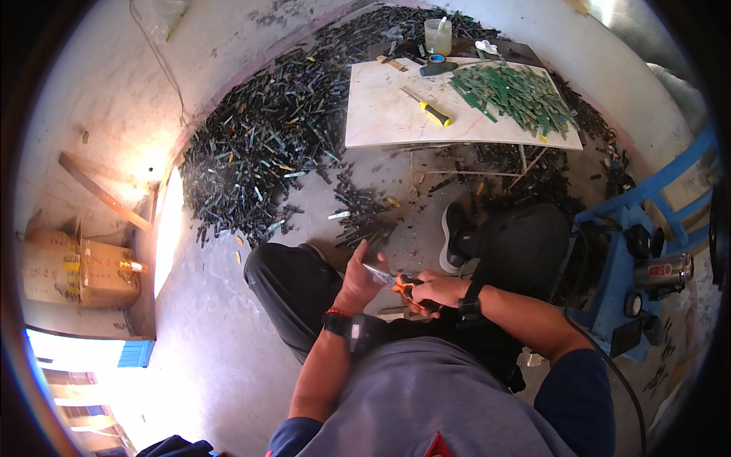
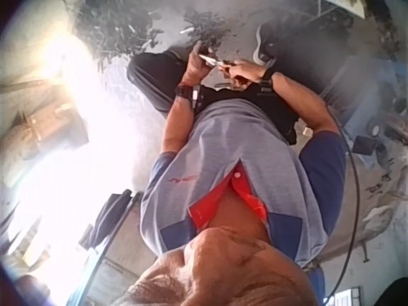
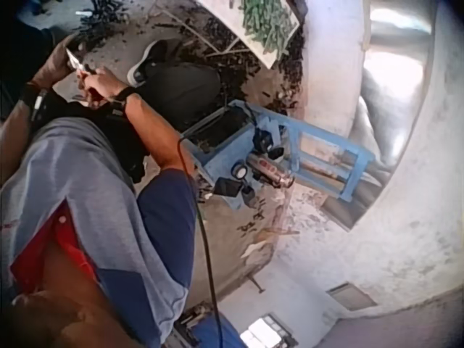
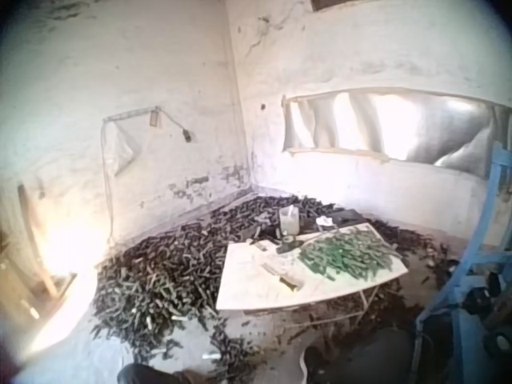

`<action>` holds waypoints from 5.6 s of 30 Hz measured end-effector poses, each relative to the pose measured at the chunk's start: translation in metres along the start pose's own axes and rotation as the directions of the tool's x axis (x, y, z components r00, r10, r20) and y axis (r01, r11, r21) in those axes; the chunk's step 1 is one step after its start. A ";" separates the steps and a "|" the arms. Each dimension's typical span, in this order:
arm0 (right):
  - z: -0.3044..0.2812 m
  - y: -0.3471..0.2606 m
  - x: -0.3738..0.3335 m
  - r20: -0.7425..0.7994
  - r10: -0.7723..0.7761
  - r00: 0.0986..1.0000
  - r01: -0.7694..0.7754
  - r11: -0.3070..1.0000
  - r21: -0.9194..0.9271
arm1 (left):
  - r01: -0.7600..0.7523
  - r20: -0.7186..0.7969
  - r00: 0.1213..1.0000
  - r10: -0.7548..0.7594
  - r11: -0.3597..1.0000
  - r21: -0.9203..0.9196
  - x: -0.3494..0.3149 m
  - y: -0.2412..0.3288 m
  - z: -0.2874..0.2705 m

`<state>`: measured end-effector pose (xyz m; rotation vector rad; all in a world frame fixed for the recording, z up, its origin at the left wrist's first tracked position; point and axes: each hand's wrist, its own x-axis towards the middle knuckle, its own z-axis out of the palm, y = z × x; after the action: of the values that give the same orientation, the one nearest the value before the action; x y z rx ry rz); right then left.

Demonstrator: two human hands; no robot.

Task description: The person sits on the floor and uses pliers to strip components from small electronic parts. They hold the parts in one hand and use the pliers in the other to pull off pieces, dropping the debris onto the floor. A pile of green circuit boards is visible on a nearby table.

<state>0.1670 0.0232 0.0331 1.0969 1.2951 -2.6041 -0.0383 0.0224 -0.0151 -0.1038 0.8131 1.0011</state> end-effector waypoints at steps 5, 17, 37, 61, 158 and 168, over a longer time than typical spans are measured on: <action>-0.012 -0.004 -0.004 -0.033 -0.154 0.987 0.141 0.956 -0.258 | -0.040 0.139 0.989 0.045 0.998 -0.040 -0.005 0.005 0.000; -0.003 -0.001 -0.007 -0.123 -0.401 0.908 0.194 0.662 -0.724 | -0.025 0.223 0.974 0.037 0.998 -0.059 -0.002 0.005 -0.006; -0.025 -0.022 0.006 -0.581 -0.695 0.424 0.423 0.719 -0.551 | 0.214 0.154 0.958 -0.243 0.960 0.181 0.004 -0.006 -0.008; -0.003 -0.021 0.005 -0.680 -0.420 0.600 0.575 0.818 0.002 | 0.097 0.142 0.982 -0.128 0.974 0.207 0.002 -0.009 -0.003; 0.003 -0.002 -0.001 0.035 -0.110 0.993 0.080 0.880 0.469 | -0.382 0.081 0.879 0.471 0.591 0.711 0.013 -0.027 -0.009; 0.008 -0.002 0.002 -0.069 -0.057 0.996 0.082 0.887 0.454 | -0.452 0.175 0.810 0.560 0.406 0.794 0.014 -0.029 -0.009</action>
<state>0.1601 0.0199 0.0363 1.1959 0.7456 -3.0472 -0.0165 0.0127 -0.0387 0.9760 1.4122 1.0932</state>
